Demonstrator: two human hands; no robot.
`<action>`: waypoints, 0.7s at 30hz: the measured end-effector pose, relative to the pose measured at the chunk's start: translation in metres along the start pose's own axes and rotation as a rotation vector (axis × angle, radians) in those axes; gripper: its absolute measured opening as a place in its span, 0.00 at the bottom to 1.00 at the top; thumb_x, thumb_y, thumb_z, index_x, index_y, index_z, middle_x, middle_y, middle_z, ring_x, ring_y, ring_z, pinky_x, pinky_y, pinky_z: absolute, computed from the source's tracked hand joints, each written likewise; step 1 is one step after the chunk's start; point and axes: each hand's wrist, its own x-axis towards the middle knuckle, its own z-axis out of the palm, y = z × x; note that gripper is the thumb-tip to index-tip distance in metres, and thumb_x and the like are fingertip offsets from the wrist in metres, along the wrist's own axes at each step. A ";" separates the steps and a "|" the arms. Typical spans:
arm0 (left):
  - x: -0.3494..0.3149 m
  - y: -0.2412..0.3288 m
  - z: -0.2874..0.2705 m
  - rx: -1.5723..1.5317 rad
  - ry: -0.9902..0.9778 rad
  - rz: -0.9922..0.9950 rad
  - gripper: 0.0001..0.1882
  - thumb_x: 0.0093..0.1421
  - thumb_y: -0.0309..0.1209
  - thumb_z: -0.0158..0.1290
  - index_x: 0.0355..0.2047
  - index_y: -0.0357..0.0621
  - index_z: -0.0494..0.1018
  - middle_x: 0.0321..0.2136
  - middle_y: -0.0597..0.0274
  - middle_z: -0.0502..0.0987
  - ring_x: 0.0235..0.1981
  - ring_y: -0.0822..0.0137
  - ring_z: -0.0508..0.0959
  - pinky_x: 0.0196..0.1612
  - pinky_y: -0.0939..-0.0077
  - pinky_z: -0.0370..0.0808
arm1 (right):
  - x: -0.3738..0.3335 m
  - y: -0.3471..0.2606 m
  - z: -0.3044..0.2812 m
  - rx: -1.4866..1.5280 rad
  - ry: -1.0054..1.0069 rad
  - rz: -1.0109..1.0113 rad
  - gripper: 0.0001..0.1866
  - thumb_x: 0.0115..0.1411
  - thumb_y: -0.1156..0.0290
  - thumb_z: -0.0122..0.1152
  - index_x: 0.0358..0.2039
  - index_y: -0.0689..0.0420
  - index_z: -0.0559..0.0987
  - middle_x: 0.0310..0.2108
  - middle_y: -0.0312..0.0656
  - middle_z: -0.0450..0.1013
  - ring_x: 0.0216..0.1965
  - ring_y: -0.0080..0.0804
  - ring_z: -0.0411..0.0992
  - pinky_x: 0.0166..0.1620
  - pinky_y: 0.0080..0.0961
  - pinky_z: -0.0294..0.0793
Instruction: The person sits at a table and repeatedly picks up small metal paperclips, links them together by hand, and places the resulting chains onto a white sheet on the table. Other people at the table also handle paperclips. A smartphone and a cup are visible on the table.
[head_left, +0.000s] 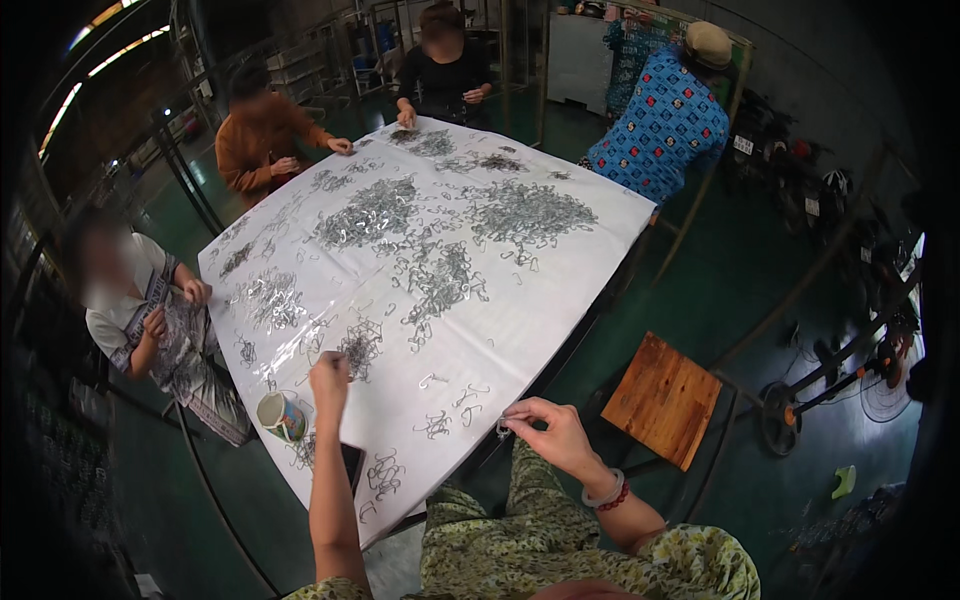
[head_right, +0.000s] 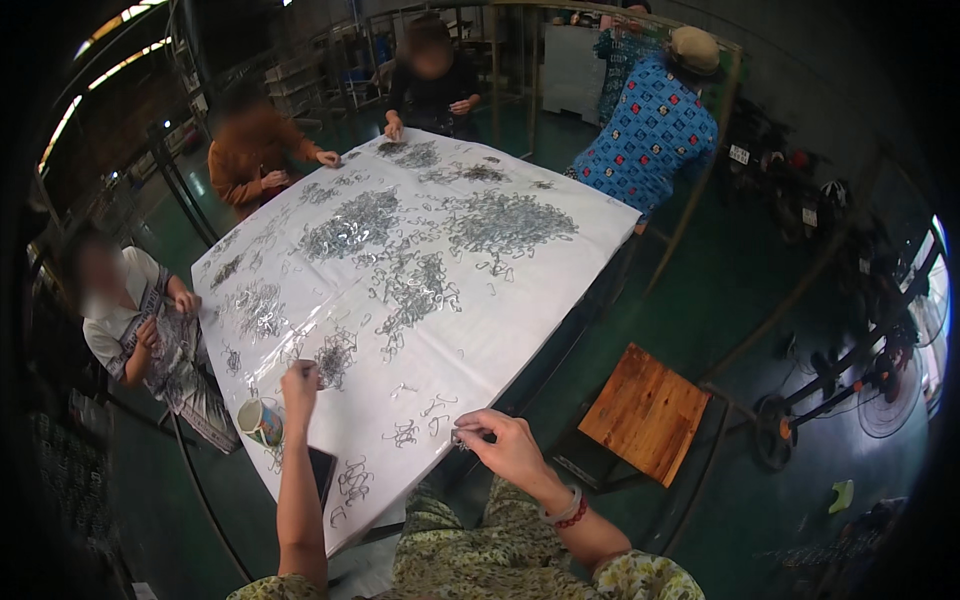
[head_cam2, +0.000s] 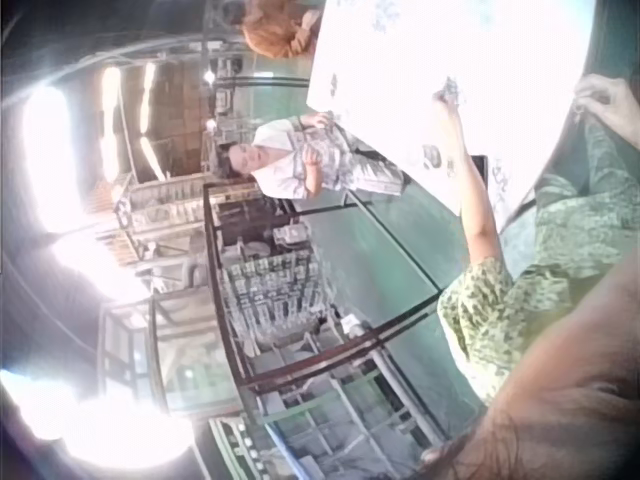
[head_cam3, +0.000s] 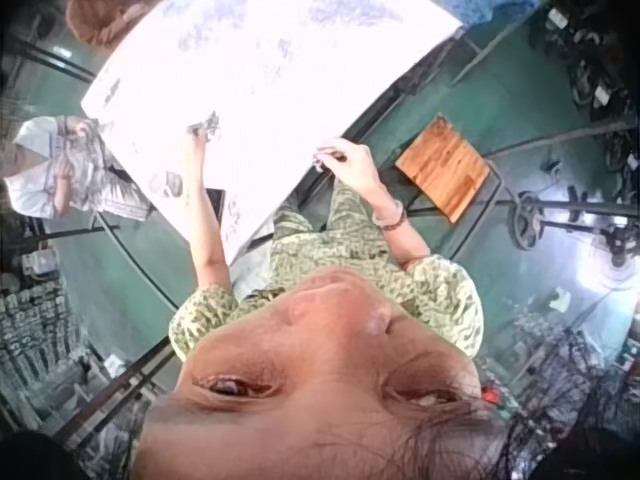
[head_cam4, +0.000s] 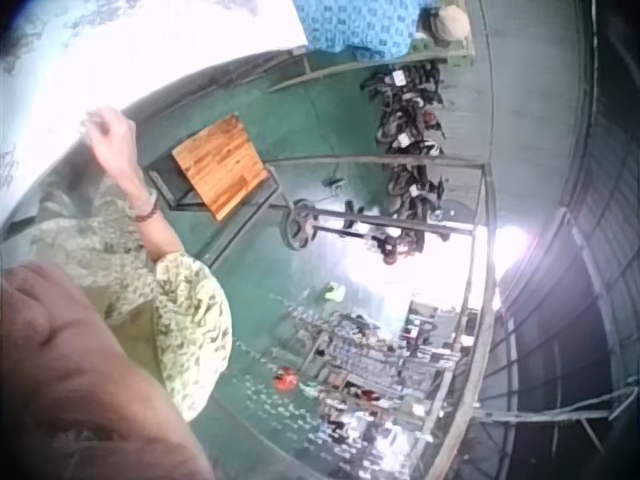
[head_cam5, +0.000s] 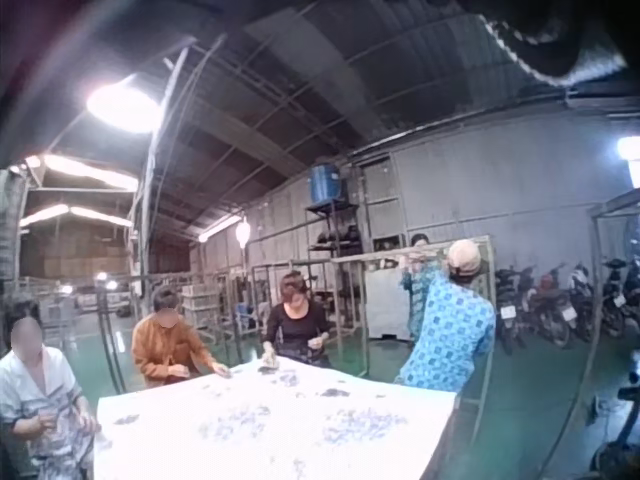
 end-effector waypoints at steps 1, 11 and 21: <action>-0.016 0.020 0.007 -0.157 -0.044 0.035 0.08 0.60 0.24 0.55 0.35 0.30 0.76 0.23 0.53 0.80 0.23 0.63 0.81 0.32 0.72 0.79 | -0.003 0.005 0.002 -0.001 0.007 0.002 0.09 0.57 0.75 0.64 0.38 0.62 0.81 0.34 0.43 0.81 0.34 0.28 0.79 0.39 0.23 0.78; -0.159 0.169 0.033 -0.545 -0.445 0.197 0.06 0.58 0.22 0.58 0.36 0.35 0.76 0.36 0.56 0.77 0.39 0.64 0.78 0.42 0.72 0.77 | -0.018 0.027 0.022 0.197 0.192 0.029 0.07 0.55 0.78 0.66 0.36 0.63 0.81 0.30 0.41 0.80 0.33 0.21 0.78 0.37 0.20 0.77; -0.177 0.169 0.052 -0.521 -0.258 0.232 0.06 0.61 0.21 0.54 0.38 0.34 0.72 0.35 0.49 0.77 0.36 0.53 0.78 0.40 0.68 0.74 | -0.020 0.018 0.034 0.213 0.229 -0.021 0.07 0.55 0.83 0.64 0.36 0.65 0.81 0.32 0.39 0.79 0.34 0.20 0.75 0.39 0.19 0.75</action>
